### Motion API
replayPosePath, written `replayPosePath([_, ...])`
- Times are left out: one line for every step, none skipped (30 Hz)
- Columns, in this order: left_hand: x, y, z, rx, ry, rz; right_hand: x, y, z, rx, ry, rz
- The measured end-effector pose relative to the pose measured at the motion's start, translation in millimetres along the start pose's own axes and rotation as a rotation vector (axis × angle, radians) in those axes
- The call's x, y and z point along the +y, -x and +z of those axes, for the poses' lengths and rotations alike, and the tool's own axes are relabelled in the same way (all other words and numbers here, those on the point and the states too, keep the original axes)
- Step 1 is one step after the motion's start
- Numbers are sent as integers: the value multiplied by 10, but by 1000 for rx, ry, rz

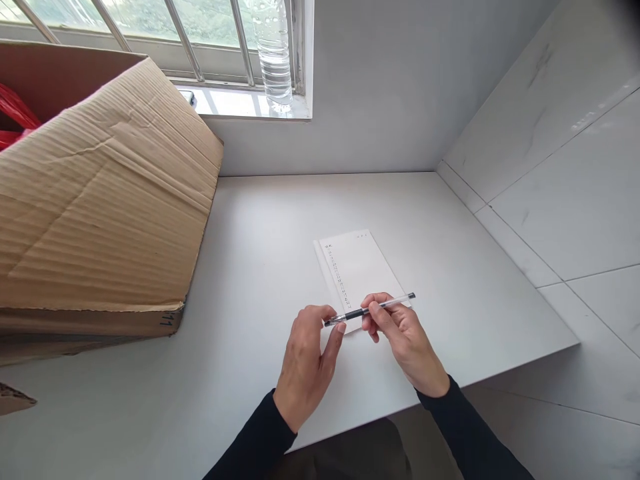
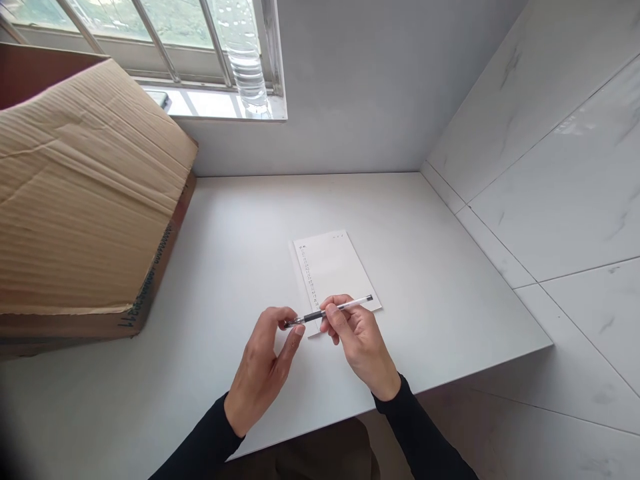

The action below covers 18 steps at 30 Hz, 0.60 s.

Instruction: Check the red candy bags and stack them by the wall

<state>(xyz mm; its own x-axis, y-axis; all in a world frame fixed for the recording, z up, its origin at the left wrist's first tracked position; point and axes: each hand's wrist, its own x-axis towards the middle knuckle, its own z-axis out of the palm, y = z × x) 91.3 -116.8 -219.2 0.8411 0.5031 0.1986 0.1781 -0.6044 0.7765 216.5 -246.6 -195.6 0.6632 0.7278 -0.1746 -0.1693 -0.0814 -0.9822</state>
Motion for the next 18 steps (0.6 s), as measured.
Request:
replayPosePath([-1, 20, -2, -42, 9, 17, 21, 12, 18, -24, 0, 12])
replayPosePath([-3, 44, -6, -80, 16, 29, 42, 23, 28, -52, 2, 24])
replayPosePath([-5, 74, -14, -117, 28, 30, 63, 30, 27, -75, 4, 34])
replayPosePath([-7, 106, -28, -155, 59, 13, 83, 32, 11, -75, -7, 39])
replayPosePath([-9, 142, -53, -203, 114, -19, 100, 29, -22, -40, -39, 38])
replayPosePath([-10, 178, -88, -253, 182, -57, 113, 21, -73, 36, -88, 24])
replayPosePath([-9, 213, -133, -298, 250, -93, 121, 8, -136, 138, -140, 4])
replayPosePath([-7, 245, -182, -326, 300, -123, 124, -8, -208, 246, -180, -18])
replayPosePath([-2, 273, -231, -334, 322, -137, 124, -28, -279, 341, -197, -40])
replayPosePath([5, 294, -271, -329, 313, -118, 125, -49, -342, 401, -185, -62])
replayPosePath([15, 309, -297, -322, 280, -69, 127, -73, -392, 430, -150, -86])
replayPosePath([26, 317, -304, -318, 235, -6, 136, -100, -424, 443, -107, -116])
replayPosePath([39, 318, -292, -322, 185, 59, 151, -129, -440, 455, -68, -151])
replayPosePath([52, 314, -260, -327, 133, 116, 174, -160, -440, 480, -32, -189])
replayPosePath([64, 306, -215, -331, 84, 159, 204, -190, -431, 516, 5, -223])
replayPosePath([73, 295, -163, -325, 38, 185, 239, -219, -416, 557, 44, -247])
replayPosePath([77, 283, -110, -308, -4, 205, 276, -244, -402, 593, 83, -257])
replayPosePath([77, 271, -61, -284, -41, 228, 314, -264, -390, 622, 118, -259])
